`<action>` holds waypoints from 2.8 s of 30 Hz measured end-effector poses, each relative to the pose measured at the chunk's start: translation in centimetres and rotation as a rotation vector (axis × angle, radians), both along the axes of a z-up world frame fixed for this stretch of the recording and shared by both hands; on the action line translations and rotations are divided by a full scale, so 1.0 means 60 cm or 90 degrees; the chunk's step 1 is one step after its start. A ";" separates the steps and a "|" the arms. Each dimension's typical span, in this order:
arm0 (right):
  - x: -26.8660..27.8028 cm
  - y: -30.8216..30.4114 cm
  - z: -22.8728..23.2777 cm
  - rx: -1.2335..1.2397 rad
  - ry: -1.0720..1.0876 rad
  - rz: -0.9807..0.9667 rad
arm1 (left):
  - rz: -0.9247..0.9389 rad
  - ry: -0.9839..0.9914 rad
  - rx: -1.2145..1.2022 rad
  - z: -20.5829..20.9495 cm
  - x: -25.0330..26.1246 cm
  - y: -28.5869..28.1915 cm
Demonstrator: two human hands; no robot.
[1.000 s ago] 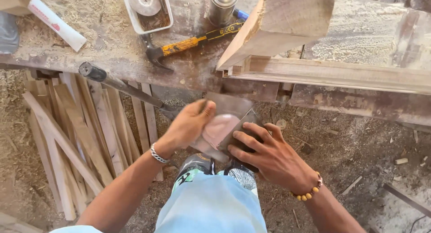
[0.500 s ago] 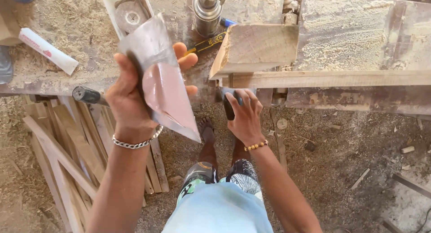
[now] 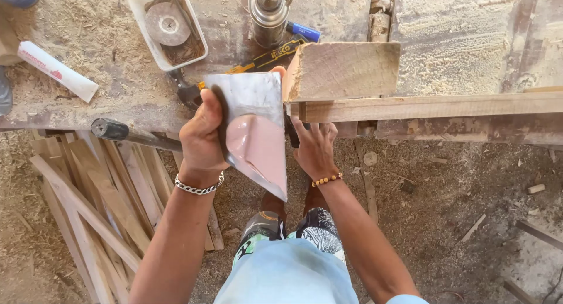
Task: Applying and smoothing wood filler onto a wooden furniture frame using scrapers and a mixing stick.
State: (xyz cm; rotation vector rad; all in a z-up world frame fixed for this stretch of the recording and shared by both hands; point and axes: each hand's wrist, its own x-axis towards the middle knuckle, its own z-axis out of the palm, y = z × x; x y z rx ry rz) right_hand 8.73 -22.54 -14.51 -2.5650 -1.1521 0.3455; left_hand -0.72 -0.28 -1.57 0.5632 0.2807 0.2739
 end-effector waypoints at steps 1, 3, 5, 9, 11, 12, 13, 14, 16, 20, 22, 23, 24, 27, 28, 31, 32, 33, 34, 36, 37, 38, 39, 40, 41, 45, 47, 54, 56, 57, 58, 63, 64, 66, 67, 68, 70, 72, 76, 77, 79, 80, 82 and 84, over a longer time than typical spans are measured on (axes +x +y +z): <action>-0.002 0.001 0.009 0.004 -0.005 0.004 | 0.004 -0.012 -0.005 -0.002 -0.002 -0.002; -0.001 0.004 0.023 0.007 -0.011 0.007 | 0.008 -0.027 -0.011 0.021 0.006 -0.006; 0.003 0.005 0.034 -0.002 -0.030 0.019 | -0.029 -0.030 0.017 0.071 0.024 -0.012; 0.013 0.007 0.068 -0.065 0.019 0.015 | -0.049 -0.108 0.030 0.069 0.025 -0.008; 0.018 0.009 0.093 -0.137 0.125 0.004 | -0.056 -0.112 0.025 0.084 0.023 -0.001; 0.017 0.001 0.103 -0.136 0.122 0.006 | -0.055 -0.115 0.028 0.075 0.014 0.004; 0.011 -0.010 0.112 -0.114 0.155 0.002 | -0.029 -0.077 0.016 0.067 0.002 0.008; 0.006 -0.021 0.121 -0.093 0.188 -0.002 | -0.003 -0.039 0.004 0.057 -0.011 0.011; -0.001 -0.051 0.141 0.011 0.263 -0.013 | 0.043 0.097 -0.001 -0.003 -0.040 0.002; -0.047 -0.073 0.174 0.347 0.469 0.017 | 0.092 0.419 0.011 -0.082 -0.067 -0.072; -0.061 -0.060 0.192 0.393 0.433 0.070 | 0.086 0.409 -0.039 -0.122 -0.070 -0.118; -0.067 -0.055 0.201 0.440 0.389 0.115 | 0.070 0.394 -0.087 -0.143 -0.068 -0.141; -0.067 -0.055 0.201 0.439 0.390 0.117 | 0.072 0.395 -0.088 -0.127 -0.064 -0.140; -0.058 -0.069 0.193 0.403 0.304 0.135 | 0.032 0.365 -0.151 -0.090 -0.053 -0.137; -0.052 -0.077 0.184 0.381 0.281 0.135 | 0.021 0.359 -0.173 -0.086 -0.054 -0.132; -0.040 -0.103 0.149 0.304 0.257 0.122 | 0.013 0.363 -0.186 -0.091 -0.077 -0.115; -0.034 -0.109 0.134 0.251 0.256 0.112 | 0.021 0.371 -0.177 -0.096 -0.087 -0.106; -0.037 -0.108 0.133 0.250 0.255 0.104 | 0.013 0.372 -0.176 -0.086 -0.086 -0.089; -0.040 -0.108 0.130 0.201 0.250 0.055 | 0.006 0.345 -0.136 -0.076 -0.086 -0.073; -0.038 -0.109 0.132 0.150 0.252 0.019 | 0.014 0.319 -0.098 -0.114 -0.106 -0.066; -0.038 -0.098 0.135 0.138 0.218 0.002 | 0.005 0.318 -0.040 -0.161 -0.126 -0.060; -0.038 -0.086 0.138 0.127 0.184 -0.015 | -0.005 0.317 0.018 -0.207 -0.146 -0.054; -0.036 -0.084 0.133 0.128 0.184 -0.019 | -0.009 0.317 0.019 -0.188 -0.138 -0.048; -0.034 -0.082 0.127 0.091 0.133 -0.013 | -0.017 0.347 -0.013 -0.170 -0.128 -0.043; -0.026 -0.078 0.120 0.054 0.080 -0.001 | -0.018 0.374 -0.046 -0.153 -0.118 -0.037; -0.023 -0.074 0.013 0.091 -0.027 0.013 | 0.001 0.361 -0.040 -0.097 -0.101 -0.017; -0.031 -0.065 0.004 0.150 -0.088 0.001 | 0.013 0.054 -0.023 -0.076 -0.085 -0.002; -0.030 -0.051 -0.039 0.147 -0.088 -0.022 | 0.012 -0.092 0.045 0.007 -0.005 0.038; -0.028 -0.047 -0.048 0.149 -0.102 -0.022 | -0.043 -0.162 0.029 0.012 0.014 0.042; -0.026 -0.047 -0.053 0.150 -0.102 -0.023 | -0.044 -0.161 0.031 0.013 0.022 0.043; -0.024 -0.046 -0.057 0.146 -0.106 -0.025 | -0.079 -0.178 0.049 0.014 0.029 0.044; -0.021 -0.046 -0.073 0.123 -0.096 -0.012 | -0.158 -0.123 0.027 0.022 0.036 0.029; -0.023 -0.046 -0.076 0.110 -0.087 -0.011 | -0.184 -0.129 0.017 0.021 0.033 0.026; -0.021 -0.045 -0.083 0.097 -0.083 -0.012 | -0.213 -0.139 0.007 0.018 0.035 0.022; -0.021 -0.047 -0.086 0.092 -0.078 -0.013 | -0.195 -0.132 0.016 0.018 0.037 0.019; -0.021 -0.048 -0.089 0.088 -0.073 -0.014 | -0.177 -0.126 0.024 0.017 0.038 0.017; -0.016 -0.046 -0.074 0.078 -0.059 -0.009 | -0.187 -0.128 0.012 0.024 0.041 0.015; -0.013 -0.046 -0.072 0.069 -0.043 -0.003 | -0.195 -0.128 0.001 0.028 0.044 0.014; -0.008 -0.037 -0.078 0.027 -0.007 -0.002 | -0.171 -0.111 0.033 0.022 0.041 0.014; -0.010 -0.035 -0.075 0.010 0.006 -0.005 | -0.160 -0.107 0.033 0.018 0.037 0.012; -0.017 -0.028 -0.075 -0.007 0.019 -0.004 | -0.162 -0.104 0.023 0.023 0.038 0.009; -0.020 -0.024 -0.074 -0.022 0.030 -0.001 | -0.164 -0.104 0.015 0.026 0.039 0.009; -0.012 -0.004 -0.060 -0.033 0.024 0.002 | -0.160 -0.106 0.021 0.027 0.038 0.010; -0.003 0.013 -0.037 -0.047 0.024 0.008 | -0.152 -0.104 0.024 0.017 0.034 0.012</action>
